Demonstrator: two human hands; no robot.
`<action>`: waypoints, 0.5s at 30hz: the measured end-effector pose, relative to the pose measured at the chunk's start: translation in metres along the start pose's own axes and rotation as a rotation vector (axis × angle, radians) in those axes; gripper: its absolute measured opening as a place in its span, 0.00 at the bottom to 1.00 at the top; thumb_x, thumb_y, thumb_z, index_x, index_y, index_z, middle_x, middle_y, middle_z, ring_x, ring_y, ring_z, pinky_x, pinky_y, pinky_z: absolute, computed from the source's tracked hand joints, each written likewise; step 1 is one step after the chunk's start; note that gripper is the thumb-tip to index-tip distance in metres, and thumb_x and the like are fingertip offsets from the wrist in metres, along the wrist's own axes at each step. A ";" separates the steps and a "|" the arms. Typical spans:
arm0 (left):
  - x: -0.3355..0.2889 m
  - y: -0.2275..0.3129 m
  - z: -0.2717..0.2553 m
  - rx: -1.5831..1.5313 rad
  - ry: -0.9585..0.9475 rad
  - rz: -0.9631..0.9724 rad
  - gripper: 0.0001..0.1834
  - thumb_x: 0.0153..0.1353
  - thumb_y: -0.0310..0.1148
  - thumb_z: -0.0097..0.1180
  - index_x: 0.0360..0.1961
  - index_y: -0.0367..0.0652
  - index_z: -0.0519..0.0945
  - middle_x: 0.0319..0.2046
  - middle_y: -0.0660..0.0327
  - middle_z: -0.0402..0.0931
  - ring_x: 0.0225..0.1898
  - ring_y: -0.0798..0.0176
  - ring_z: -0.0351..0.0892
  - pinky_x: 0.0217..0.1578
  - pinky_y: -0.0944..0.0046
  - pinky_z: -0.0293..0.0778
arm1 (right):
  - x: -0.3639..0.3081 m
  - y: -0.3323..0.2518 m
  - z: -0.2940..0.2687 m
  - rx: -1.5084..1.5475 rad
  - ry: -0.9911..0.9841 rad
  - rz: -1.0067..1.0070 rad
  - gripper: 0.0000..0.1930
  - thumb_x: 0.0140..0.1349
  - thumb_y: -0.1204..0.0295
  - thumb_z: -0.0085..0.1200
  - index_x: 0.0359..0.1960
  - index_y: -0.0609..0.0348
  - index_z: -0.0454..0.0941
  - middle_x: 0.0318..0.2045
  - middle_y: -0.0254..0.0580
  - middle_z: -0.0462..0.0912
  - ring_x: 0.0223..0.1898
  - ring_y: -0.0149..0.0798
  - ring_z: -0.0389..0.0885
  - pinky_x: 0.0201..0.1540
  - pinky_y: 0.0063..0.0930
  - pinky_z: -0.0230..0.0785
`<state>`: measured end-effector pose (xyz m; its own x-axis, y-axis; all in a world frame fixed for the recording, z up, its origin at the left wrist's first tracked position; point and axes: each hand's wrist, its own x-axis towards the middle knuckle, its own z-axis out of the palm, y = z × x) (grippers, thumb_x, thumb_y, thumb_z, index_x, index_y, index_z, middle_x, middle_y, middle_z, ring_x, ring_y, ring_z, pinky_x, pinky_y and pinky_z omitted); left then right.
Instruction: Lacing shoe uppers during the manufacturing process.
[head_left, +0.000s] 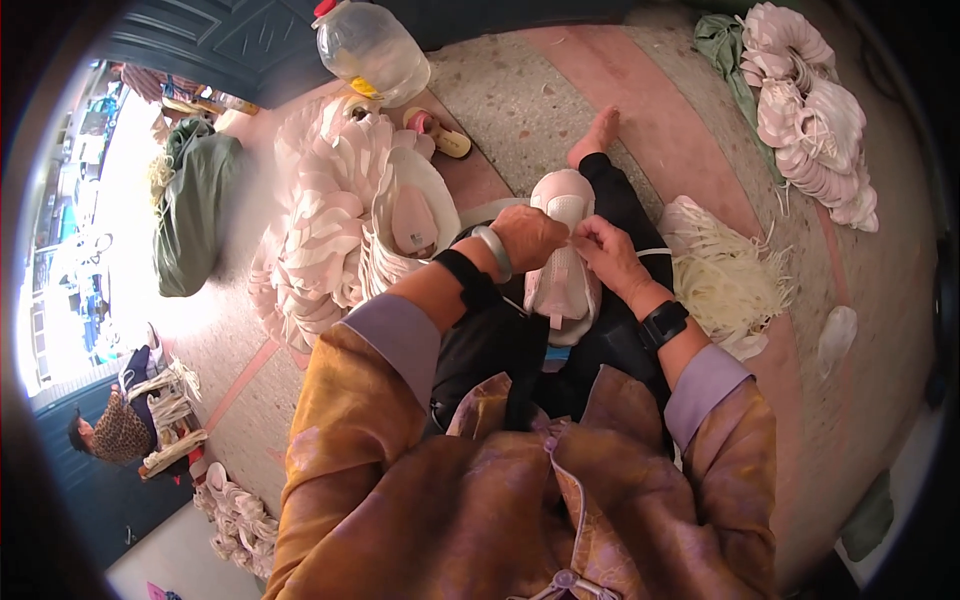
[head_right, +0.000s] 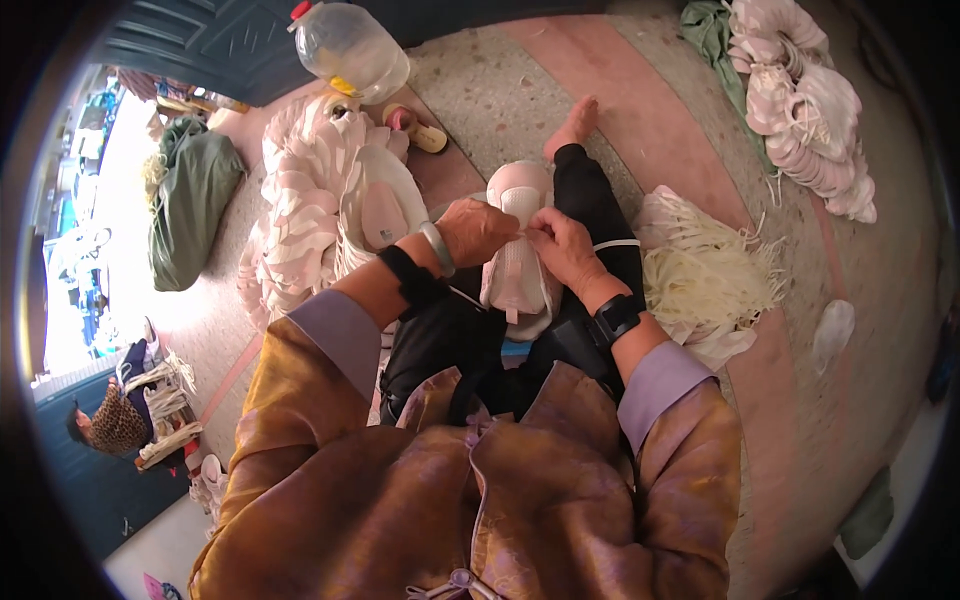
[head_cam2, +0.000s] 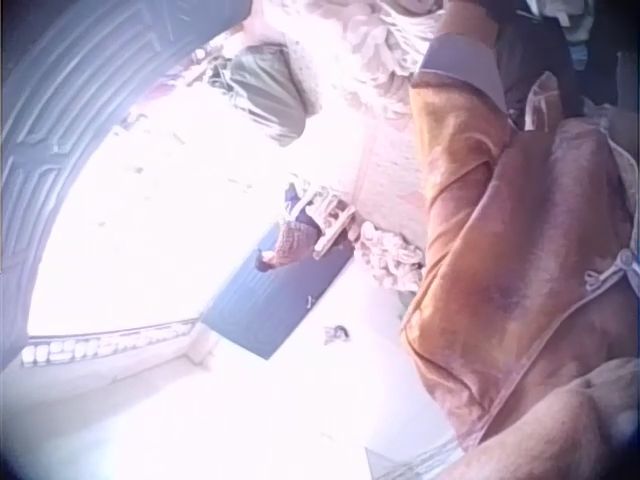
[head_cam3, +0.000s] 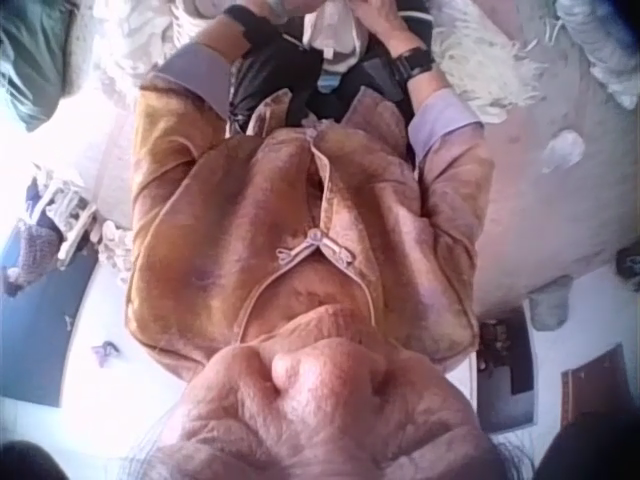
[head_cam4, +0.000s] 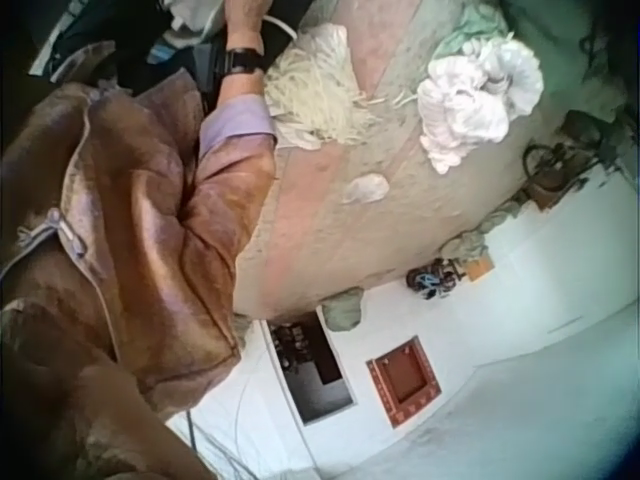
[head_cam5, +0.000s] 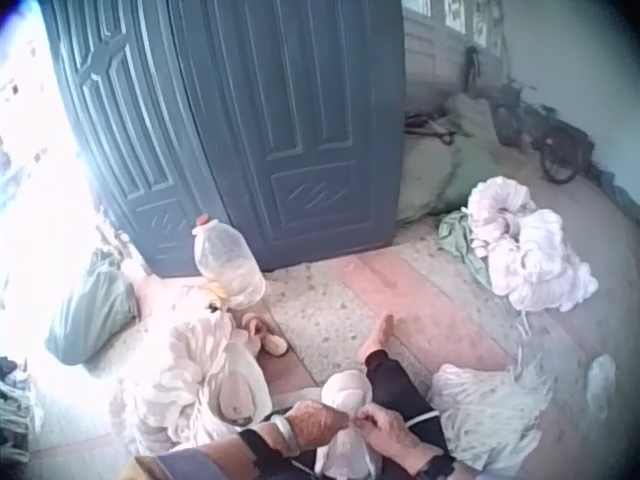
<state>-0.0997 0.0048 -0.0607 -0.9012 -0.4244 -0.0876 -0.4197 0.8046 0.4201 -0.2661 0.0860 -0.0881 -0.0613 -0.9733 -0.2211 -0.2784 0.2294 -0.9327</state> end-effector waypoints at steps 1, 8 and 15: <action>-0.005 -0.005 0.004 -0.101 0.058 -0.002 0.06 0.49 0.33 0.53 0.21 0.43 0.75 0.19 0.54 0.74 0.25 0.48 0.76 0.24 0.53 0.69 | -0.002 -0.003 -0.001 -0.050 -0.035 -0.035 0.10 0.52 0.69 0.56 0.29 0.62 0.71 0.22 0.41 0.75 0.23 0.32 0.74 0.29 0.25 0.67; -0.059 -0.036 -0.013 -0.231 0.194 -0.048 0.07 0.50 0.31 0.51 0.21 0.40 0.73 0.23 0.53 0.69 0.28 0.48 0.71 0.28 0.55 0.67 | -0.010 -0.010 -0.007 -0.395 -0.085 -0.126 0.20 0.45 0.64 0.61 0.35 0.57 0.65 0.27 0.47 0.76 0.30 0.49 0.77 0.33 0.35 0.68; -0.283 -0.145 -0.063 0.393 0.173 -0.837 0.08 0.52 0.32 0.44 0.23 0.41 0.74 0.29 0.51 0.73 0.35 0.48 0.73 0.35 0.53 0.68 | -0.006 -0.001 -0.001 -0.430 -0.055 -0.207 0.19 0.45 0.60 0.61 0.33 0.51 0.65 0.22 0.44 0.77 0.28 0.49 0.77 0.30 0.37 0.67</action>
<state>0.2230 -0.0178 -0.0402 -0.2745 -0.9587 -0.0741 -0.9586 0.2789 -0.0568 -0.2668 0.0919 -0.0853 0.0849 -0.9940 -0.0690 -0.6512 -0.0029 -0.7589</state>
